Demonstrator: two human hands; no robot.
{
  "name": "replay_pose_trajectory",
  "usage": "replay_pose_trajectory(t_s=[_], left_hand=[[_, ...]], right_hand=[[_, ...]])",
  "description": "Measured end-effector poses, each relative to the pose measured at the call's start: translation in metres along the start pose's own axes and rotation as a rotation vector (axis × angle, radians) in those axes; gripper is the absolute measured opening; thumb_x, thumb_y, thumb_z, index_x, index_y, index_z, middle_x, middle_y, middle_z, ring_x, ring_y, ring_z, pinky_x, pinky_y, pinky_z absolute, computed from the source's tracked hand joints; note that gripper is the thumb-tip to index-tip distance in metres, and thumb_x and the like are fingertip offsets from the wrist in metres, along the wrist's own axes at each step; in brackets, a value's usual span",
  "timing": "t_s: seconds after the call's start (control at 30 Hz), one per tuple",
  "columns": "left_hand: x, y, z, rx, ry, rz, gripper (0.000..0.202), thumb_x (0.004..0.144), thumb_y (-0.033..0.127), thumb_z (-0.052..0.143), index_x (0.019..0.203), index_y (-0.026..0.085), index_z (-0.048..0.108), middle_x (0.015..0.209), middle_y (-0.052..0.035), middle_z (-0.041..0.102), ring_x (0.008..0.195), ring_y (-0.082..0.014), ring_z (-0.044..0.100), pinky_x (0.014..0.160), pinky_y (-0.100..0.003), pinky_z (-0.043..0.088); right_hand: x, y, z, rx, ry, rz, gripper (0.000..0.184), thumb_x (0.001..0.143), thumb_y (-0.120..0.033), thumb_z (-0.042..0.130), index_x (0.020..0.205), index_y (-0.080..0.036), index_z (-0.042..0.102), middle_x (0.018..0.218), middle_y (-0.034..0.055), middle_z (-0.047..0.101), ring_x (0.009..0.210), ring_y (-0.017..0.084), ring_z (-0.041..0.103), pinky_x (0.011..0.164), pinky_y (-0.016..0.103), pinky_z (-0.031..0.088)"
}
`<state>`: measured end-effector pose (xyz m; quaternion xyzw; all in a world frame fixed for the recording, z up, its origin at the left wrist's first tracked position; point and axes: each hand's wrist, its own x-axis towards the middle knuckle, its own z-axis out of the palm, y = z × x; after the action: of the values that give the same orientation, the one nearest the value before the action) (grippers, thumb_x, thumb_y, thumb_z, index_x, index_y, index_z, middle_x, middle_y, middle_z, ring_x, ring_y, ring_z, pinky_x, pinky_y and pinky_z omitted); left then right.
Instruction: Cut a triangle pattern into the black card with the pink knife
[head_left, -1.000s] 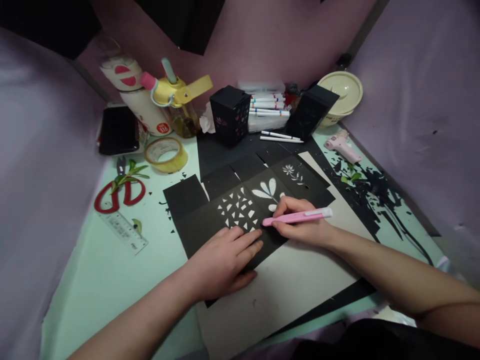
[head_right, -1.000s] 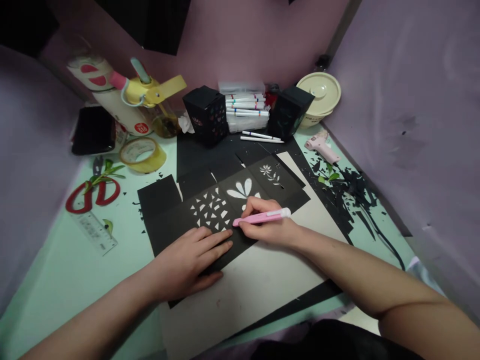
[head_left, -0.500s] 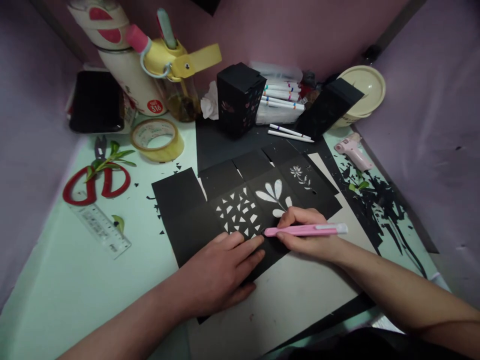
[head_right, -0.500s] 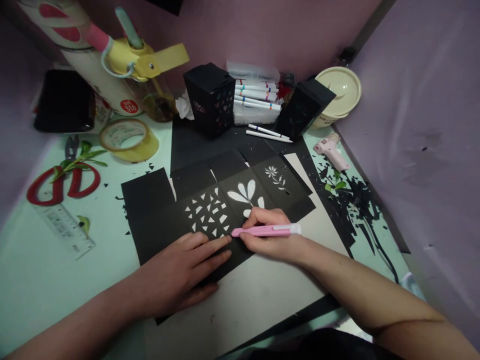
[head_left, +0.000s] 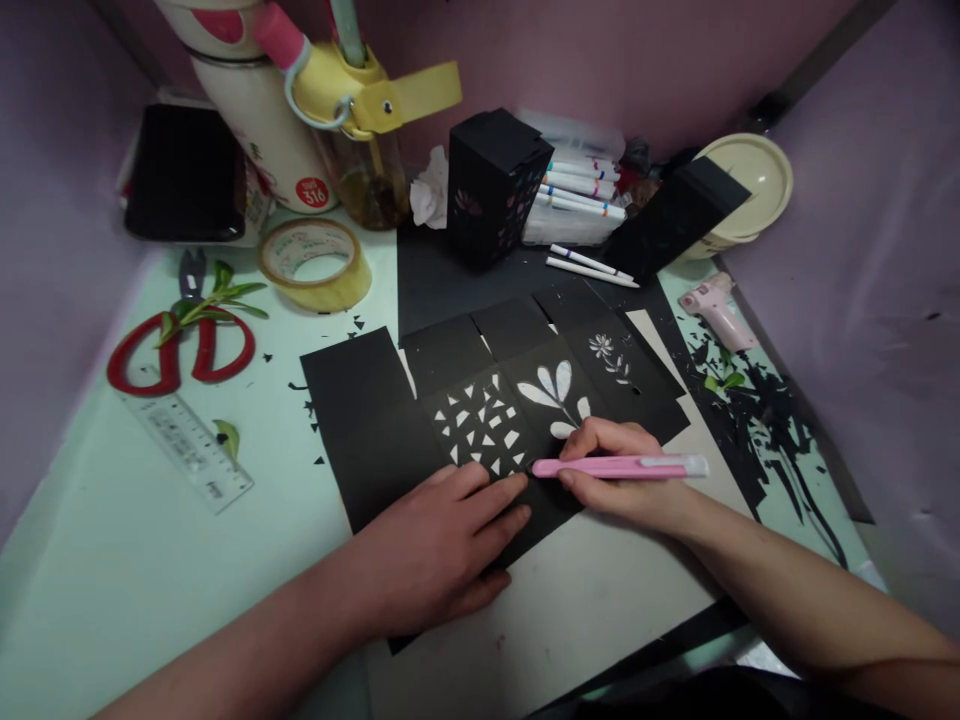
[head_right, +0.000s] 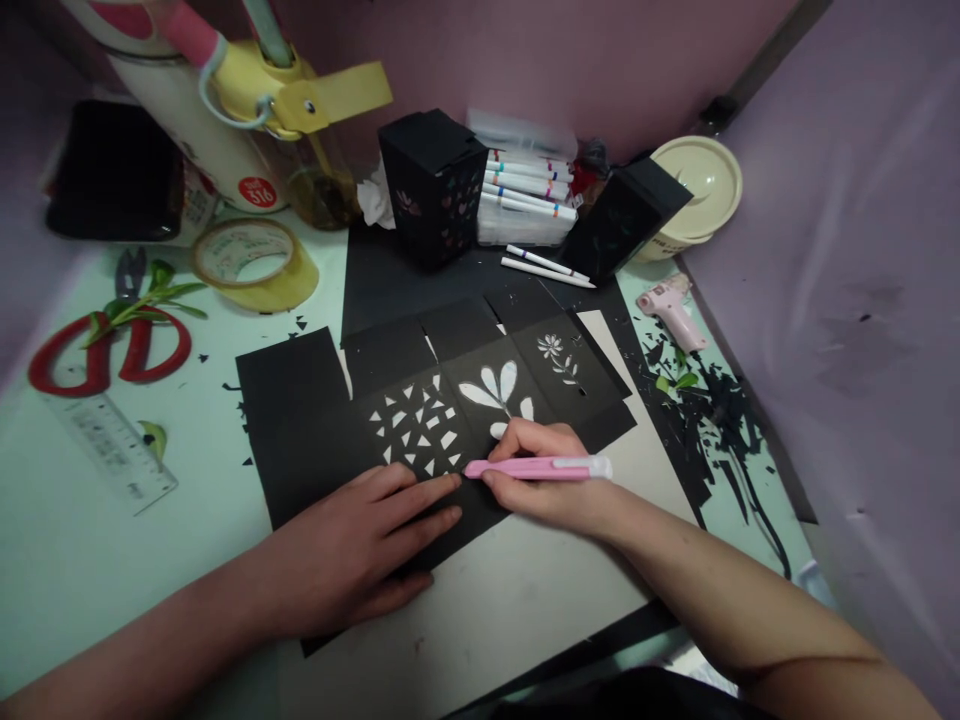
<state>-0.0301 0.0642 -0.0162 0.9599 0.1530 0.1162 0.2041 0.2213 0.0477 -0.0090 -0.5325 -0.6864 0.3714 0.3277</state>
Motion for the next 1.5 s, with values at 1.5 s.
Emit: replay_pose_trajectory(t_s=[1.5], left_hand=[[-0.0006, 0.0017, -0.0030, -0.056, -0.007, -0.054, 0.047, 0.084, 0.033, 0.068, 0.127, 0.014, 0.060, 0.137, -0.0095, 0.055, 0.098, -0.0257, 0.051, 0.083, -0.038, 0.050]], right_hand=[[0.0004, 0.0035, -0.0023, 0.010, -0.015, 0.055, 0.017, 0.079, -0.025, 0.065, 0.066, -0.021, 0.055, 0.060, -0.0011, 0.062, 0.054, 0.013, 0.057, 0.051, 0.026, 0.045]])
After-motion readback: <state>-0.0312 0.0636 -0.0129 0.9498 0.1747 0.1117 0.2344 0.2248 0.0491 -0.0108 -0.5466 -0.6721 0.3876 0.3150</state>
